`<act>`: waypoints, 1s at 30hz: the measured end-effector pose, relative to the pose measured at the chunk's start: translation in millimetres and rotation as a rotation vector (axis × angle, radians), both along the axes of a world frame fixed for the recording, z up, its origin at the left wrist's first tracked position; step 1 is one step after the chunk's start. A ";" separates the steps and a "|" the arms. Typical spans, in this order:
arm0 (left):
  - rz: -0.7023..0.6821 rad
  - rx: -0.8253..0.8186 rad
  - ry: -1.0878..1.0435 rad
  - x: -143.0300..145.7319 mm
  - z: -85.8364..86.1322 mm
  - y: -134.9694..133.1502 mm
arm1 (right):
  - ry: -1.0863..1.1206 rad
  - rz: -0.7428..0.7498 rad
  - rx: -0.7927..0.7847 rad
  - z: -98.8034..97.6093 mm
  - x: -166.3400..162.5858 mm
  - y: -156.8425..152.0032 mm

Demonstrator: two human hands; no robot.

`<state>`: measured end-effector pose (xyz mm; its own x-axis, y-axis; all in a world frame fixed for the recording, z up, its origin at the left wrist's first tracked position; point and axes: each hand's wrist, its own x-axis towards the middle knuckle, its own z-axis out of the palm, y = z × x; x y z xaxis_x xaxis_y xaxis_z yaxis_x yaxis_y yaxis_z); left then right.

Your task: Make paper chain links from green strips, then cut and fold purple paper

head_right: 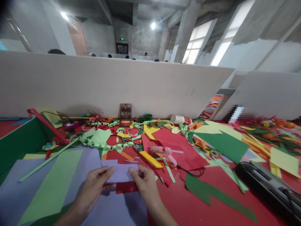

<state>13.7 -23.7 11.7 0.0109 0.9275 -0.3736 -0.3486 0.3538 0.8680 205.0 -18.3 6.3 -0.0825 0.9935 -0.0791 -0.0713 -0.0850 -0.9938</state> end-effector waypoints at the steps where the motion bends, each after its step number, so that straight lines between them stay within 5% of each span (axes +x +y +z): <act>1: 0.000 0.009 -0.005 0.1 -0.3 0.0 | -0.004 0.003 0.001 0.5 0.2 0.1; 30: -0.070 0.036 0.058 -0.9 0.0 0.0 | 0.010 0.036 -0.009 2.9 1.3 -1.5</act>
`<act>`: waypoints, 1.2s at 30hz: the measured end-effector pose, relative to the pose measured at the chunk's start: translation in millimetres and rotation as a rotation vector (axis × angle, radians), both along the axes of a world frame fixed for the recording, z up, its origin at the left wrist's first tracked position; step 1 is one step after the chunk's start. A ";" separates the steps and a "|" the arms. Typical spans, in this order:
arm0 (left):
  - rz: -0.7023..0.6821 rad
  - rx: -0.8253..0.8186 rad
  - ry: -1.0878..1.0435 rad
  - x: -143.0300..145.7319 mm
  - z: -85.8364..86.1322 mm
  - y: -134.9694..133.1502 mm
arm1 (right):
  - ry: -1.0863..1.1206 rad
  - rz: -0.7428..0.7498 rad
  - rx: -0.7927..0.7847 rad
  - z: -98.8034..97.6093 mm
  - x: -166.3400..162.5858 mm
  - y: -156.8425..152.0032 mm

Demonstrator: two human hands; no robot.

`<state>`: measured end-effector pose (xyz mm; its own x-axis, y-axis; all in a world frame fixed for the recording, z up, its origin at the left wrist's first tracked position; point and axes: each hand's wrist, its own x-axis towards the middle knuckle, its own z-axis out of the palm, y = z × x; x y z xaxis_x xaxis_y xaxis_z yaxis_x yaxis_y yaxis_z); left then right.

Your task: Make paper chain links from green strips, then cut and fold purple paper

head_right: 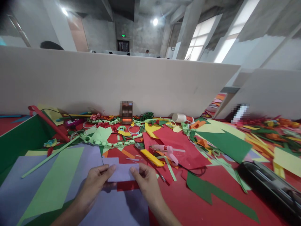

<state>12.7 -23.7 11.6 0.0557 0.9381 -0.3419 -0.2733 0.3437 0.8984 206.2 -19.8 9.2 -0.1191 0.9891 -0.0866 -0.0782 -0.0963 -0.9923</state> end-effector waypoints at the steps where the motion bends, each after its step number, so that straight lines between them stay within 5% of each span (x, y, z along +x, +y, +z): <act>1: 0.001 -0.002 0.012 -0.1 0.0 -0.3 | 0.003 0.002 0.000 0.2 -0.3 0.0; 36: -0.004 -0.021 -0.086 0.4 7.1 -0.7 | -0.029 -0.008 -0.055 1.8 2.9 -0.3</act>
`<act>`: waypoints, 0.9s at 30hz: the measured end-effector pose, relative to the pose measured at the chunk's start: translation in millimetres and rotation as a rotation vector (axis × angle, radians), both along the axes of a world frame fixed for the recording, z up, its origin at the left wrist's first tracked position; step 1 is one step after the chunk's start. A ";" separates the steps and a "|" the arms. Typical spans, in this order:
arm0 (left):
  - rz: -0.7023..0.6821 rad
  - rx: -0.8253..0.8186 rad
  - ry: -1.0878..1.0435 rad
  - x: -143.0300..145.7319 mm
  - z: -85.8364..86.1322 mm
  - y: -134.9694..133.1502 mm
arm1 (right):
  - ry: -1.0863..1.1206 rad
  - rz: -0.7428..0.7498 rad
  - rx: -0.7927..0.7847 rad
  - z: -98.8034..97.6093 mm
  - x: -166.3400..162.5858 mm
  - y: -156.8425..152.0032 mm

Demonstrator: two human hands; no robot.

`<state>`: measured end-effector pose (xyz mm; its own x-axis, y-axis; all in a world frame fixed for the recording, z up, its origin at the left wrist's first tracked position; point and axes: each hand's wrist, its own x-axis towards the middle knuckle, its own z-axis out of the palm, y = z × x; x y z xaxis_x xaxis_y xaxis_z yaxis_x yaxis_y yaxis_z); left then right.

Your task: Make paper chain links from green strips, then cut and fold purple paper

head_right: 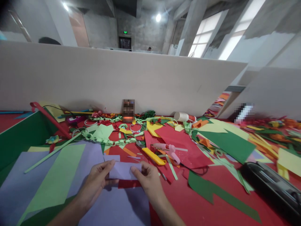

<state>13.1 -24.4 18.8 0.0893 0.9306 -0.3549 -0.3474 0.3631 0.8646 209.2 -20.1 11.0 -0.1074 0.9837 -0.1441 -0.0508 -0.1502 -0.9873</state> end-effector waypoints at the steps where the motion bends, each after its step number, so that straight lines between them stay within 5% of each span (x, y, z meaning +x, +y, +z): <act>1: 0.002 0.006 -0.009 0.0 0.6 -0.1 | 0.002 0.008 -0.001 0.1 0.2 0.0; 27: 0.077 -0.112 0.015 -0.5 5.7 -0.9 | -0.007 0.078 0.023 -4.3 -1.5 0.4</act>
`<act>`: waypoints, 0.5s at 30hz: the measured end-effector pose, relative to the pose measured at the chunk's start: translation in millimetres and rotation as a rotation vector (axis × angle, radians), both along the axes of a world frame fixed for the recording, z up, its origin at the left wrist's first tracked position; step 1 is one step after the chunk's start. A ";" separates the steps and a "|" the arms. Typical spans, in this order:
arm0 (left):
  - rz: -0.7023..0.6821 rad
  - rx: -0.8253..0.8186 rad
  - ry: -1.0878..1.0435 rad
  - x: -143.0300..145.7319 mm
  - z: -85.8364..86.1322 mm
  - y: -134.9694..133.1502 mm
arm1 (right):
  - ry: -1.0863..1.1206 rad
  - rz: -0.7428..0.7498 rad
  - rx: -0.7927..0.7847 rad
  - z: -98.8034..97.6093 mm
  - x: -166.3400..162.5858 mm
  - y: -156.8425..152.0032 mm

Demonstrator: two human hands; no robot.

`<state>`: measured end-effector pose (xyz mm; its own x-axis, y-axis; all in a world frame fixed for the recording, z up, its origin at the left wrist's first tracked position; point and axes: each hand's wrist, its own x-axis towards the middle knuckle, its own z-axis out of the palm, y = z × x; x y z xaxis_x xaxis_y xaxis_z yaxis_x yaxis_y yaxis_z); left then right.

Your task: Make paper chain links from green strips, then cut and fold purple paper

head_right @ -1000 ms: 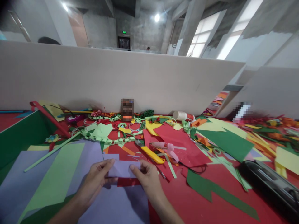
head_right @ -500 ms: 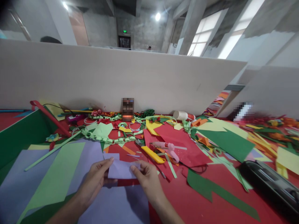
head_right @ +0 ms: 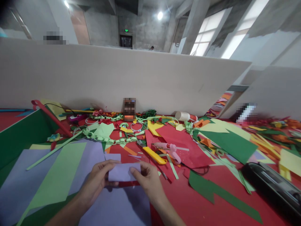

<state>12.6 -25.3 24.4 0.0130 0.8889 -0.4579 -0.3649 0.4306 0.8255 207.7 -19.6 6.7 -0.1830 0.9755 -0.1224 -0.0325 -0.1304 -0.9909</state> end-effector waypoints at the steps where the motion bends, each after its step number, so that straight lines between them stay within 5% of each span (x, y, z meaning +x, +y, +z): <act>1: 0.001 0.005 0.001 -0.2 -0.3 0.1 | -0.004 -0.007 0.005 0.3 0.4 0.6; 15: -0.094 0.063 0.047 -0.8 -8.2 1.7 | -0.048 -0.072 0.013 0.4 1.9 2.4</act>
<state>11.8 -23.6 16.2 0.0776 0.9119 -0.4030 -0.2858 0.4076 0.8673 209.5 -17.2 7.2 -0.1067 0.9874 -0.1166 0.0060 -0.1166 -0.9932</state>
